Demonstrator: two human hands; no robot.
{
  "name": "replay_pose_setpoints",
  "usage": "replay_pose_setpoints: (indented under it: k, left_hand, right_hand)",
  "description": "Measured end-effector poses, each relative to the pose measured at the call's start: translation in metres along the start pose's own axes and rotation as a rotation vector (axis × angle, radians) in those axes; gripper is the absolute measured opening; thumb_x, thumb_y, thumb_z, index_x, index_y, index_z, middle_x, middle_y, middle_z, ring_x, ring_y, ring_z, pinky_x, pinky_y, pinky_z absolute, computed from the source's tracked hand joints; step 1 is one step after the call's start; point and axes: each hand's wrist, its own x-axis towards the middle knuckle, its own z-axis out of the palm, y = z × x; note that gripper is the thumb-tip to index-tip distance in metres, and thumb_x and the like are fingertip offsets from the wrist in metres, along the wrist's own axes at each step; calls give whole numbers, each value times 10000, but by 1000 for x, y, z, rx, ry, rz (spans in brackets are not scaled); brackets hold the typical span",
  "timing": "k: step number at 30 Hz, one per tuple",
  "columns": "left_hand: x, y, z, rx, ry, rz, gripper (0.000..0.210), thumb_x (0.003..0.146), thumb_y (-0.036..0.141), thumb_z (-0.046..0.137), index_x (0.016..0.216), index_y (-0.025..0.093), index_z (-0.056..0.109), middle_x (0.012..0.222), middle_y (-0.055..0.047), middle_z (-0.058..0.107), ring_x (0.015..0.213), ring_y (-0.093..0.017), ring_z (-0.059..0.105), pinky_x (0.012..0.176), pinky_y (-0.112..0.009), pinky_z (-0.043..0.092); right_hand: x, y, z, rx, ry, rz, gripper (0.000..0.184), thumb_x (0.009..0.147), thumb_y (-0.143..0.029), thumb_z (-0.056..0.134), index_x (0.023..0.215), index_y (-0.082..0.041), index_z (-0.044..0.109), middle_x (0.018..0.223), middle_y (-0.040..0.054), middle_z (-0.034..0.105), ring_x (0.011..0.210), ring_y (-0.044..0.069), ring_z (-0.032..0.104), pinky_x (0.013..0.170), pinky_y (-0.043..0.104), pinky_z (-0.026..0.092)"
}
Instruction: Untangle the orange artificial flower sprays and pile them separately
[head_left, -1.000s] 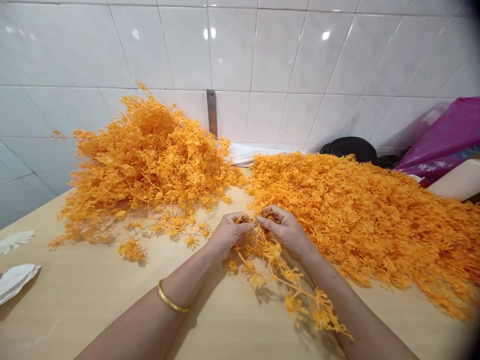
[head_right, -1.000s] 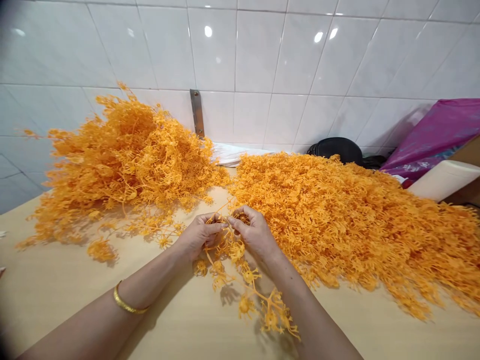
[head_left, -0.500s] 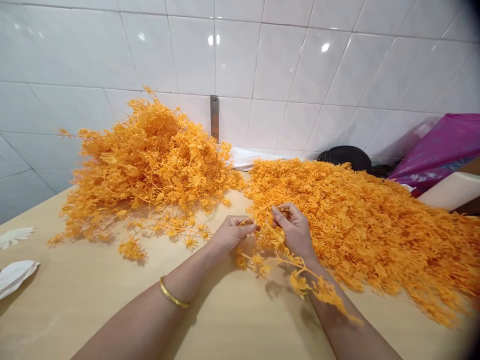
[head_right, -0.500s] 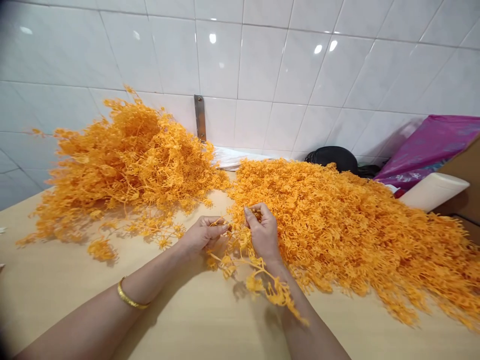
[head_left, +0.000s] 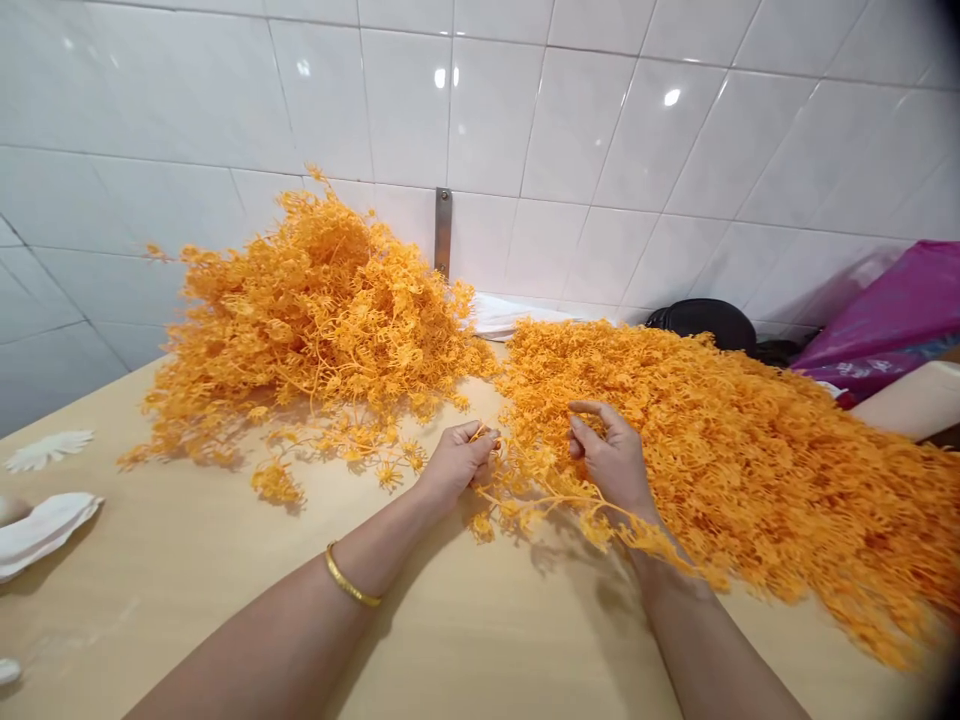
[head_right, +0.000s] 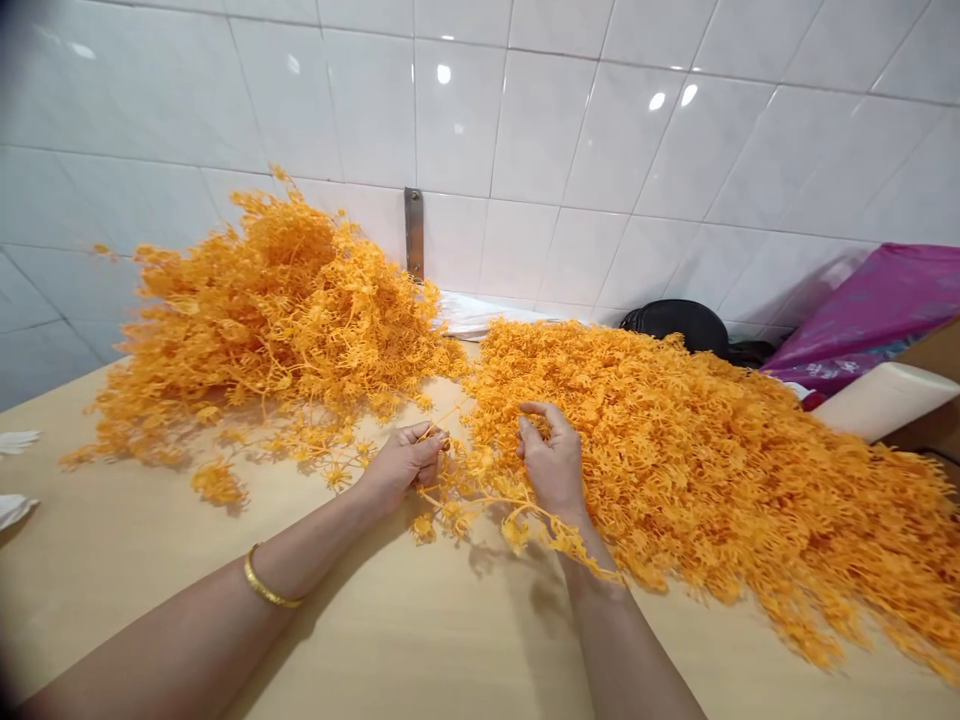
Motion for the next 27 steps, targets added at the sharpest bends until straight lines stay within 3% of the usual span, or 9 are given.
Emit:
replay_pose_setpoints:
  k: [4, 8, 12, 15, 17, 19, 22, 25, 27]
  left_hand:
    - [1, -1, 2, 15, -1, -3, 298, 636, 371, 607, 567, 174, 395, 327, 101, 274, 279, -18, 201, 335, -170, 157]
    - [0, -1, 4, 23, 55, 11, 285, 657, 368, 583, 574, 185, 380, 322, 93, 306, 259, -31, 212, 308, -176, 140]
    - [1, 0, 4, -94, 171, 65, 291, 669, 368, 572, 582, 194, 356, 321, 110, 250, 265, -31, 177, 305, -175, 125]
    - [4, 2, 0, -155, 251, 99, 303, 644, 348, 603, 582, 187, 354, 361, 111, 251, 291, -24, 202, 319, -168, 158]
    - [8, 5, -5, -209, 320, 94, 311, 618, 324, 628, 585, 182, 353, 395, 106, 281, 308, -21, 234, 333, -165, 171]
    - [11, 7, -10, -246, 358, 85, 306, 599, 298, 643, 586, 176, 363, 424, 96, 324, 323, -20, 268, 345, -166, 185]
    - [13, 6, -12, -200, 320, 109, 277, 605, 299, 638, 573, 163, 400, 438, 75, 377, 333, -23, 298, 356, -173, 204]
    - [10, 4, -9, -92, 272, 131, 254, 626, 327, 621, 565, 150, 450, 432, 49, 426, 339, -31, 326, 367, -177, 234]
    - [7, 4, -8, -76, 265, 119, 234, 623, 327, 621, 582, 140, 488, 475, 23, 486, 368, -39, 383, 387, -176, 279]
  right_hand:
    - [-8, -9, 3, -40, -261, 18, 307, 670, -464, 565, 760, -177, 507, 503, -62, 424, 401, 61, 374, 400, 198, 309]
    - [-17, -12, 14, -298, -525, -7, 238, 633, -364, 622, 737, -185, 505, 482, -78, 389, 421, 61, 332, 397, 185, 254]
    - [-18, -10, 17, -496, -589, -94, 227, 668, -308, 576, 550, -167, 442, 483, -59, 386, 462, 68, 339, 424, 189, 245]
    - [-16, -11, 12, -479, -584, -101, 251, 663, -328, 588, 545, -168, 435, 505, -53, 390, 471, 70, 338, 430, 192, 248]
    - [-14, -13, 6, -395, -439, -91, 251, 691, -370, 567, 586, -173, 452, 507, -55, 375, 451, 67, 313, 421, 195, 243]
    - [-12, -13, -1, -321, -186, -104, 263, 734, -417, 515, 629, -182, 461, 493, -58, 347, 426, 69, 289, 408, 202, 235]
    - [-7, -11, -9, -367, 177, -205, 257, 771, -438, 457, 732, -187, 500, 537, -31, 400, 452, 97, 354, 431, 226, 290]
    - [-2, -8, -12, -629, 393, -424, 273, 751, -398, 486, 875, -168, 565, 885, 102, 508, 748, 202, 482, 630, 337, 390]
    - [-2, -6, -10, -795, 445, -547, 269, 736, -359, 503, 895, -163, 596, 1080, 144, 459, 953, 279, 423, 765, 428, 353]
